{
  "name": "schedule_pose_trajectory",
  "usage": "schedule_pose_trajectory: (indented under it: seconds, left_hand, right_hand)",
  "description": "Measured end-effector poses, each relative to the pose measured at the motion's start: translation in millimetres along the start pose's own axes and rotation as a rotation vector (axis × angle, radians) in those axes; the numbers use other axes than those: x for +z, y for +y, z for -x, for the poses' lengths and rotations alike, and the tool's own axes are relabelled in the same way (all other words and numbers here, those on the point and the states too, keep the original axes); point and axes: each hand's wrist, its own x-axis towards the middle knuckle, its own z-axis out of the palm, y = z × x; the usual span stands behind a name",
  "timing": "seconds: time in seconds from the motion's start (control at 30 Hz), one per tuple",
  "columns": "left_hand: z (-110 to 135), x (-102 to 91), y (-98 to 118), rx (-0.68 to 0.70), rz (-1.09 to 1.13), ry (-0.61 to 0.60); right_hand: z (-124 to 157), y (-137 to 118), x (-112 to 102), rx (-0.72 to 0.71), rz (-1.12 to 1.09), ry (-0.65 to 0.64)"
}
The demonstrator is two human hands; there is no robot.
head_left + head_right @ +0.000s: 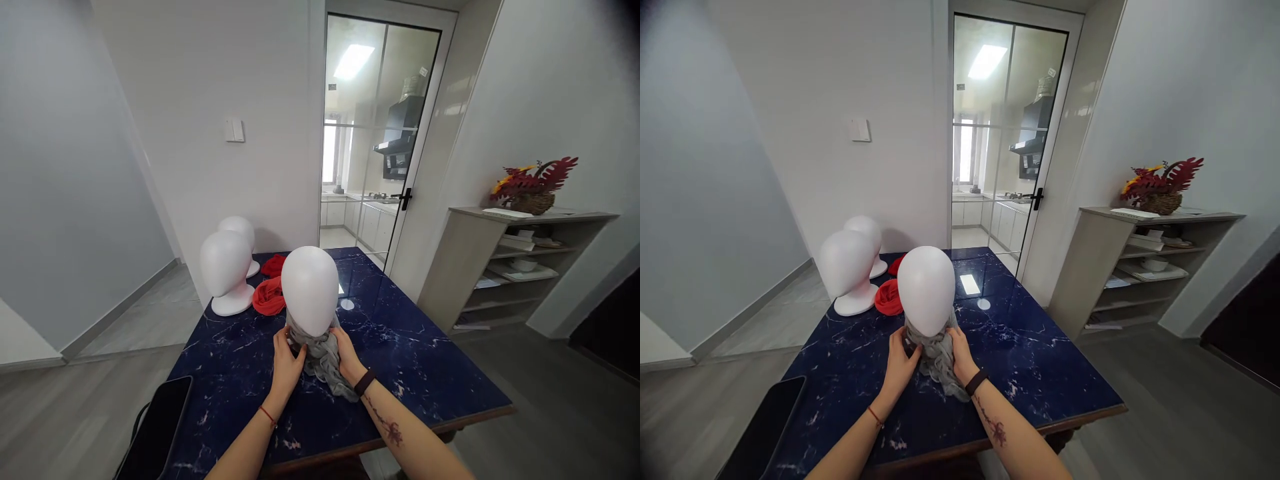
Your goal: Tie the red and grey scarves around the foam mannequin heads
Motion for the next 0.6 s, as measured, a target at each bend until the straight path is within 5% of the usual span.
schedule_pose_trajectory:
  seconds: [0.07,0.27,0.6]
  left_hand:
    - [5.2,-0.1,7.1,0.019,-0.046,-0.021]
    - [16.4,-2.5,22.1,0.275,-0.162,-0.409]
    - [10.7,-6.5,17.6,0.134,-0.518,-0.462]
  right_hand:
    - [4.0,-0.1,1.4,0.021,-0.019,-0.006]
    - [6.2,0.0,3.3,0.066,0.009,0.033]
    - [-3.5,-7.9,-2.6,0.285,-0.24,-0.028]
